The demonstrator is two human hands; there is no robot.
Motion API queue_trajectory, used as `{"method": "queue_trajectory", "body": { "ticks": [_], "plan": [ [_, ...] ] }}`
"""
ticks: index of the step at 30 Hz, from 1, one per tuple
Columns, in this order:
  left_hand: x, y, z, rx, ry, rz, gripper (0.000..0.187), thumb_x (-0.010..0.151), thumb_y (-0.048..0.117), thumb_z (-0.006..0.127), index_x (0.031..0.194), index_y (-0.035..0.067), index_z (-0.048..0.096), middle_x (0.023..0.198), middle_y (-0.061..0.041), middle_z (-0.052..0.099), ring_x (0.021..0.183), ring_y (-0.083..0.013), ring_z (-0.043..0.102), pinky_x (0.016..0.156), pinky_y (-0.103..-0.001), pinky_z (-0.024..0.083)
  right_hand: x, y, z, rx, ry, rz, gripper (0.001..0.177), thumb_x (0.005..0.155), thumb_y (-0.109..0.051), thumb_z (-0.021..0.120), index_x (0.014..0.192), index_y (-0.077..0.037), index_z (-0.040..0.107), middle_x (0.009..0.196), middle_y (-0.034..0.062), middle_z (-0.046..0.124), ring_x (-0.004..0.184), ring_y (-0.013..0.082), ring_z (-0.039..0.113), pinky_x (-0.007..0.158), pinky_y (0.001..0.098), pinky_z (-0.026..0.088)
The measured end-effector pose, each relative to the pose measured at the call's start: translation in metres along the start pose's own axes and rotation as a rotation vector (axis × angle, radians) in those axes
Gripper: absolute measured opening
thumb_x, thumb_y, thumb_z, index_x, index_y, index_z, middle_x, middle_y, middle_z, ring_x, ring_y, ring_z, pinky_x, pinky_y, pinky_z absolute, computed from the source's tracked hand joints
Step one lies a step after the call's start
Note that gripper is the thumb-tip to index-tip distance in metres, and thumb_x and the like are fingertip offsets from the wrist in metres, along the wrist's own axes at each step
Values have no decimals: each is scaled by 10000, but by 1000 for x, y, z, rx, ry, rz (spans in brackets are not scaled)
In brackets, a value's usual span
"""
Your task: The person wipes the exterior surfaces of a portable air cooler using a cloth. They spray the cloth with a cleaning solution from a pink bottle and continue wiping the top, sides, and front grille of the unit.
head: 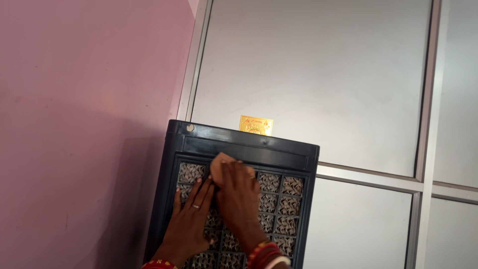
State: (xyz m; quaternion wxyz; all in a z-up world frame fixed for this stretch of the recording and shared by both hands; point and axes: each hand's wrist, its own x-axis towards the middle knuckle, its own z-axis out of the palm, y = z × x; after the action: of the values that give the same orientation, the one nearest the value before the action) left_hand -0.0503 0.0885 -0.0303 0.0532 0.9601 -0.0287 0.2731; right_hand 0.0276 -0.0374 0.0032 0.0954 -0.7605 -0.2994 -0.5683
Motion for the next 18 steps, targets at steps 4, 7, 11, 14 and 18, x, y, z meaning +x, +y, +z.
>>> {"method": "queue_trajectory", "body": {
  "ticks": [4,7,11,14,18],
  "plan": [
    [-2,5,-1,-43,13,-35,1417,686,390,949,1614,218,-108,1722,65,-167,1579,-182,-166,1280,-569,-87,-23,57,-8,-50,-22,240,659,910,-316,623,1480,-75,397,1498,176,413,1311,347,454,983,537,423],
    [-3,12,1,-47,14,-70,1456,678,399,964,1611,201,-135,1716,48,-195,1580,-197,-190,1273,-588,-96,-45,93,-15,84,165,474,602,955,-279,546,1486,-31,411,1490,231,411,1279,384,477,999,526,457],
    [2,17,7,-46,47,-88,1462,684,396,968,1600,178,-151,1708,23,-209,1572,-229,-206,1256,-624,-99,-42,102,-14,240,359,504,574,1001,-255,468,1502,16,407,1476,284,390,1307,439,437,1036,541,443],
    [2,19,11,-50,51,-109,1436,699,361,960,1600,186,-144,1712,32,-189,1574,-228,-200,1259,-622,-93,-34,85,-5,141,282,277,551,1010,-244,508,1507,-19,429,1502,225,437,1402,411,427,1138,582,383],
    [-2,20,10,-74,85,-104,1399,712,284,951,1604,211,-124,1716,45,-159,1574,-225,-185,1265,-606,-91,-57,66,14,-2,223,140,679,843,-168,665,1476,-64,442,1464,236,438,1364,440,402,1060,623,356]
  ]
}}
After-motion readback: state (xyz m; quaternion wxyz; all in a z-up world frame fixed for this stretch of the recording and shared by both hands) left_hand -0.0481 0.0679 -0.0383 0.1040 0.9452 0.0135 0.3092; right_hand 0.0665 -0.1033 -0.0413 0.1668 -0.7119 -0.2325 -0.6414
